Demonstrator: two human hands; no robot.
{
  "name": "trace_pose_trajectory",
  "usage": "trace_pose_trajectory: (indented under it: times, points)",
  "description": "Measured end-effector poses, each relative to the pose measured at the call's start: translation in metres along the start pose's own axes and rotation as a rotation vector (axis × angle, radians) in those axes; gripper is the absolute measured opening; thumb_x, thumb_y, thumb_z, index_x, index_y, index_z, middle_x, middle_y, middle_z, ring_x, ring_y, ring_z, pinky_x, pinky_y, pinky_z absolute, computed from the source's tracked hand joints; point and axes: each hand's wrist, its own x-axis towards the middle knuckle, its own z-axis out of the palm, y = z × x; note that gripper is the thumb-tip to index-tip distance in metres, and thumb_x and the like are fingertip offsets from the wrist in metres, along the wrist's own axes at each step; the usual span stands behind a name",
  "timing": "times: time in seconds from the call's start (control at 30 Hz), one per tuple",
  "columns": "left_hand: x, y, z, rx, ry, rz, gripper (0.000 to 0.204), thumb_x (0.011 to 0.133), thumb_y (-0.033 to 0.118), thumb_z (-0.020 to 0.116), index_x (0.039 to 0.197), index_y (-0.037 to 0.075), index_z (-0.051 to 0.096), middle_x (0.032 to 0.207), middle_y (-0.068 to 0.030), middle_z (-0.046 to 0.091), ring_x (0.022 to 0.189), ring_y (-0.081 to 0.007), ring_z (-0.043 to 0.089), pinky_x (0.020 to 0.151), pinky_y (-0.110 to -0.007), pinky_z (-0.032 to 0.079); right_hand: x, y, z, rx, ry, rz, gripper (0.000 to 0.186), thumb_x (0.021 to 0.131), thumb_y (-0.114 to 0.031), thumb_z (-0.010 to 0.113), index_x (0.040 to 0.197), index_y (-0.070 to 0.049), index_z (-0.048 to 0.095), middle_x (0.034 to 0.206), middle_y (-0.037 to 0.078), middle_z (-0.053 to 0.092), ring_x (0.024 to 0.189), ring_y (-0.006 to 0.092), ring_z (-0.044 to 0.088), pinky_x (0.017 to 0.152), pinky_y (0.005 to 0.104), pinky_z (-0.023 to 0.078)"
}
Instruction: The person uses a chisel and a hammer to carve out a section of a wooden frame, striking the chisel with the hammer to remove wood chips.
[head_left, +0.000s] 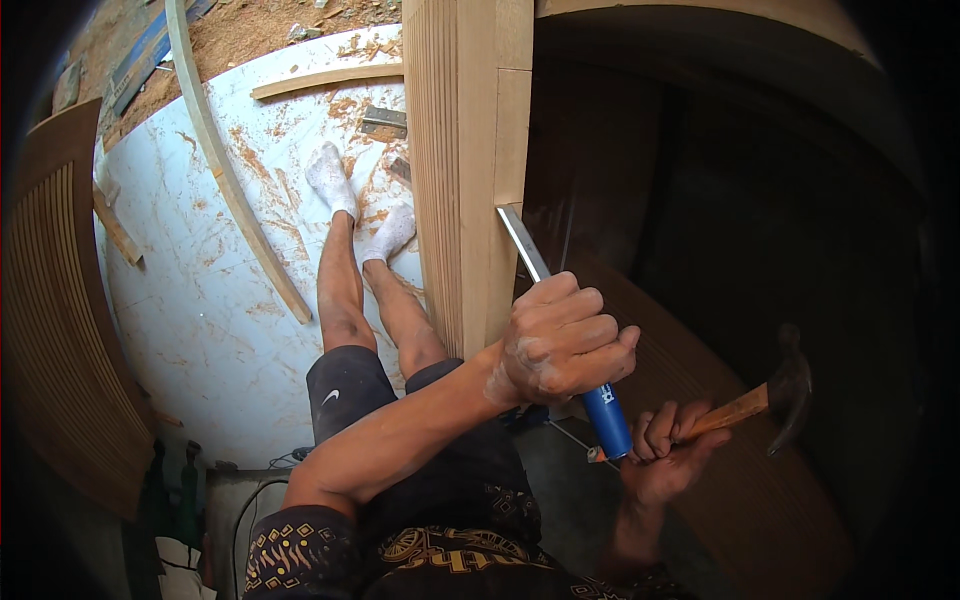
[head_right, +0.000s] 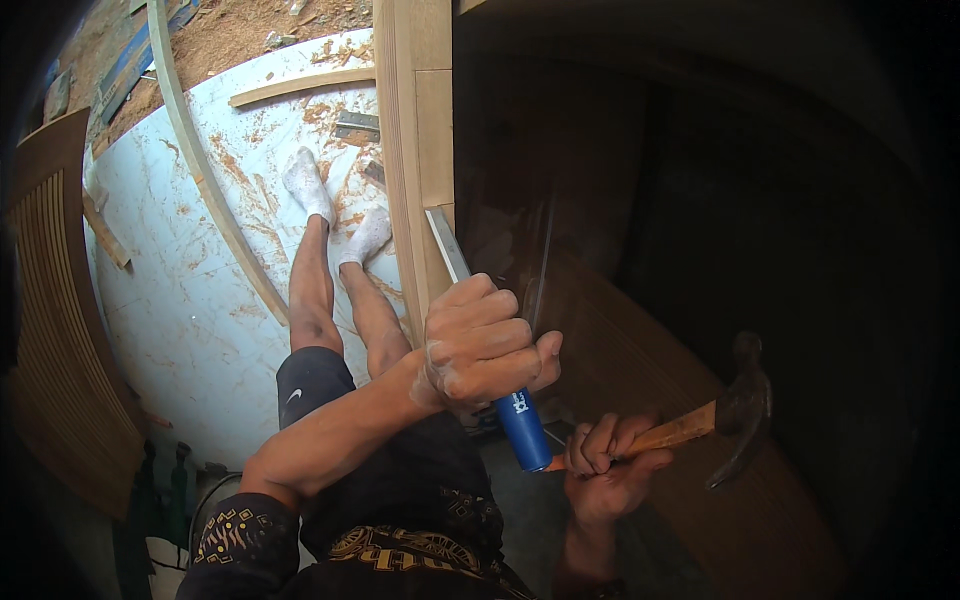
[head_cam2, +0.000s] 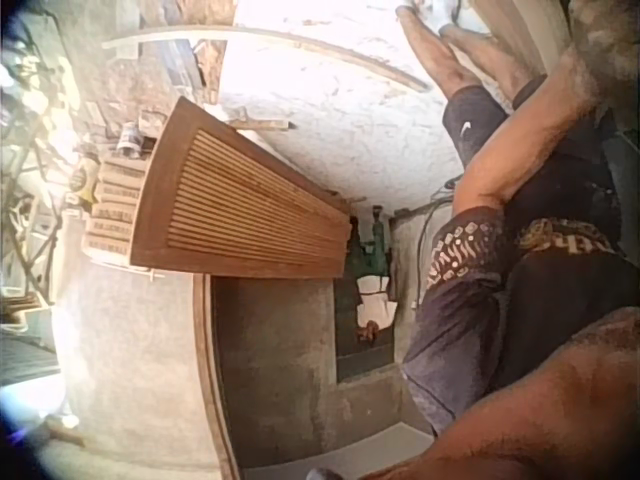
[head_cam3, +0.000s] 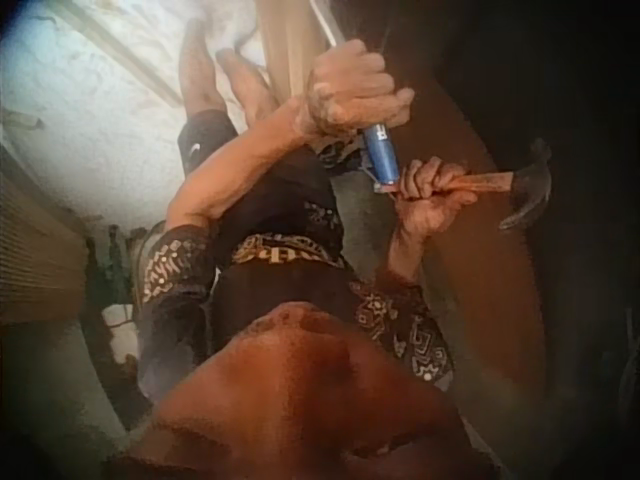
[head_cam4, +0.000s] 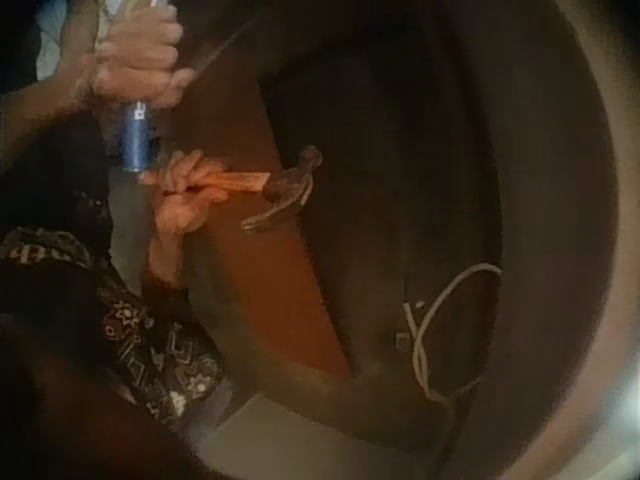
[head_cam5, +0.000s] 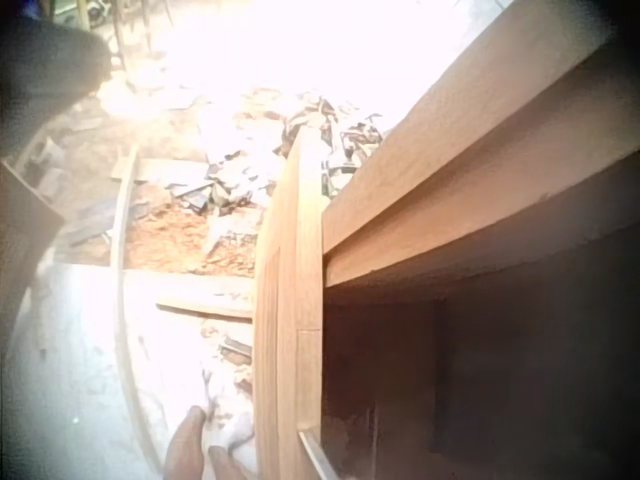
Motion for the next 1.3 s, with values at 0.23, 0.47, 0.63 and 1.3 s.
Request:
trace_pose_trajectory:
  times: [0.23, 0.47, 0.63, 1.3]
  points:
    - [-0.001, 0.000, 0.001, 0.001, 0.009, -0.007, 0.043, 0.064, -0.007, 0.073, 0.052, 0.013, 0.037, 0.048, 0.0027, 0.033, 0.043, -0.0132, 0.031, 0.046, -0.030, 0.020, -0.003, 0.001, -0.003, 0.002, -0.002, -0.007, 0.054, 0.097, -0.066, 0.045, 0.088, -0.013, 0.038, 0.061, -0.001, 0.036, 0.047, 0.0062, 0.026, 0.043, 0.0223, 0.024]
    - [-0.001, 0.001, 0.002, 0.002, 0.011, -0.009, 0.042, 0.063, -0.007, 0.072, 0.052, 0.013, 0.037, 0.048, 0.0025, 0.033, 0.043, -0.0135, 0.031, 0.046, -0.031, 0.020, -0.004, 0.000, -0.003, -0.045, 0.014, -0.011, 0.056, 0.095, -0.067, 0.047, 0.088, -0.012, 0.038, 0.062, -0.001, 0.036, 0.048, 0.0066, 0.026, 0.045, 0.0222, 0.025]
    - [0.001, 0.002, 0.001, 0.007, 0.021, -0.033, 0.041, 0.062, -0.007, 0.073, 0.052, 0.013, 0.038, 0.049, 0.0021, 0.033, 0.043, -0.0140, 0.032, 0.046, -0.031, 0.020, -0.012, -0.002, 0.006, -0.068, 0.004, -0.078, 0.051, 0.096, -0.061, 0.051, 0.087, -0.012, 0.038, 0.059, -0.002, 0.033, 0.045, 0.0054, 0.021, 0.042, 0.0193, 0.023]
    - [0.035, 0.002, 0.004, 0.061, 0.106, -0.193, 0.034, 0.069, -0.004, 0.073, 0.055, 0.010, 0.044, 0.050, -0.0023, 0.038, 0.043, -0.0182, 0.040, 0.045, -0.033, 0.028, -0.055, -0.006, -0.019, -0.800, -0.017, -0.308, 0.072, 0.085, -0.071, 0.063, 0.108, -0.004, 0.047, 0.077, 0.000, 0.049, 0.055, 0.0078, 0.041, 0.056, 0.0243, 0.044]
